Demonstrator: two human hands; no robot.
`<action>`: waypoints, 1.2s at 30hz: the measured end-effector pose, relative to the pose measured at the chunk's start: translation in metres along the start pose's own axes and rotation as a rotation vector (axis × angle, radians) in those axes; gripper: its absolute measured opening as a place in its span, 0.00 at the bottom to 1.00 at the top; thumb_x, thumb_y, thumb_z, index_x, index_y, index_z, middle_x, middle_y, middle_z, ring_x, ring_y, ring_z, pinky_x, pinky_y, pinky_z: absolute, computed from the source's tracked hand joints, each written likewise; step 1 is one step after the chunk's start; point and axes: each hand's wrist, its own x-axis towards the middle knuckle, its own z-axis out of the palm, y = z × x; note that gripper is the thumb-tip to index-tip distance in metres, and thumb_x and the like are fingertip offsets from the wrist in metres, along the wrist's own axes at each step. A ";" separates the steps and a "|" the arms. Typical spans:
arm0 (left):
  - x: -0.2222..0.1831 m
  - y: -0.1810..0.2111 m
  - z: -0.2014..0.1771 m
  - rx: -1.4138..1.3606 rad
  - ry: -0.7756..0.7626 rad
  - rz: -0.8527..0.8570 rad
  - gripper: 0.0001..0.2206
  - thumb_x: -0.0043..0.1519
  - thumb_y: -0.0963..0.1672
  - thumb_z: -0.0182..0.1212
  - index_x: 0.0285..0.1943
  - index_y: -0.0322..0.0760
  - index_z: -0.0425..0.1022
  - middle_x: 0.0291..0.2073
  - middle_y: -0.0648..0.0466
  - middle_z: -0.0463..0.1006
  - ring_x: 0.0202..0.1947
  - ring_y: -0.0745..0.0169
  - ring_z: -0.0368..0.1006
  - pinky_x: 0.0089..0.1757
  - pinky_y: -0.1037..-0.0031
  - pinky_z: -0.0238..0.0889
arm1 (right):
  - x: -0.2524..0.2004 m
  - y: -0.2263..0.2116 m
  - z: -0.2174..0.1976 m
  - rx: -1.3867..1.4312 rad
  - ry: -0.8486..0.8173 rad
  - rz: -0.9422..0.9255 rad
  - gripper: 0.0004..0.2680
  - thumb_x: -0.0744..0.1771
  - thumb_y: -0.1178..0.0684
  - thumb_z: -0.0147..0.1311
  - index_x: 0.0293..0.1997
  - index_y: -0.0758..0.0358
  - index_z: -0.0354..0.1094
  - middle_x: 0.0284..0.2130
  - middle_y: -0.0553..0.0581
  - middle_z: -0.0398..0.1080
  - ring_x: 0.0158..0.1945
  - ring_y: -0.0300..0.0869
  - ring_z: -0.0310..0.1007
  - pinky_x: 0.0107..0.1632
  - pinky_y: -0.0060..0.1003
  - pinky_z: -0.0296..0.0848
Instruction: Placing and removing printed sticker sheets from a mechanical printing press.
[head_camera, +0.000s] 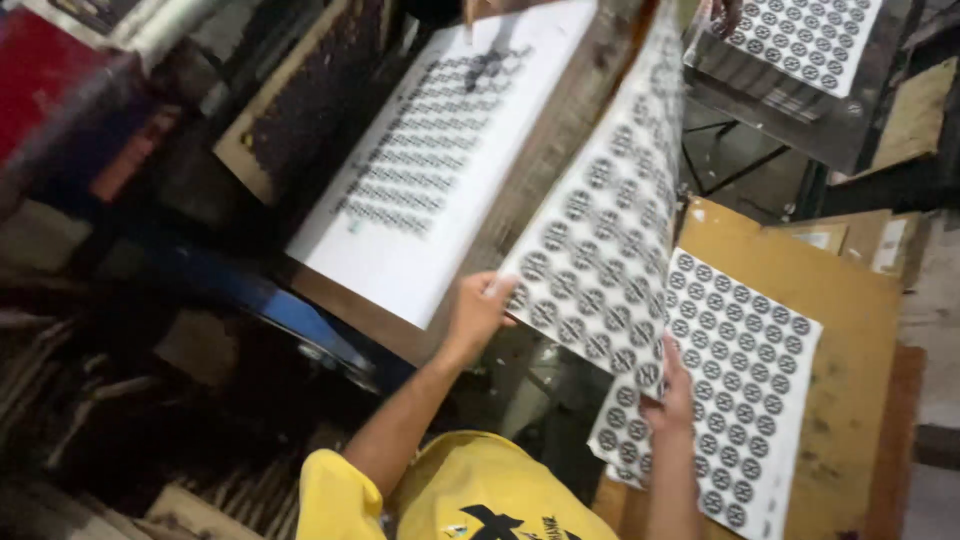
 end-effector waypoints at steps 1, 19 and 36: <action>0.018 -0.012 -0.023 -0.111 0.081 -0.035 0.12 0.65 0.45 0.62 0.44 0.30 0.82 0.25 0.53 0.79 0.19 0.69 0.73 0.21 0.78 0.68 | 0.006 -0.025 0.040 -0.051 0.029 -0.058 0.19 0.69 0.58 0.46 0.71 0.64 0.62 0.62 0.59 0.70 0.59 0.47 0.70 0.59 0.45 0.70; 0.234 -0.222 -0.262 0.622 0.539 -0.201 0.16 0.48 0.45 0.71 0.26 0.20 0.77 0.22 0.37 0.79 0.25 0.45 0.78 0.34 0.56 0.69 | 0.045 0.027 0.230 -1.149 0.103 -0.701 0.13 0.66 0.58 0.57 0.57 0.59 0.74 0.41 0.61 0.75 0.39 0.51 0.77 0.45 0.43 0.75; -0.100 -0.114 0.098 0.055 -0.454 -0.182 0.07 0.62 0.41 0.63 0.45 0.31 0.82 0.27 0.56 0.81 0.23 0.73 0.73 0.26 0.79 0.66 | -0.048 0.088 -0.023 -1.725 0.282 0.070 0.38 0.59 0.36 0.66 0.75 0.55 0.47 0.75 0.59 0.44 0.75 0.69 0.41 0.68 0.61 0.58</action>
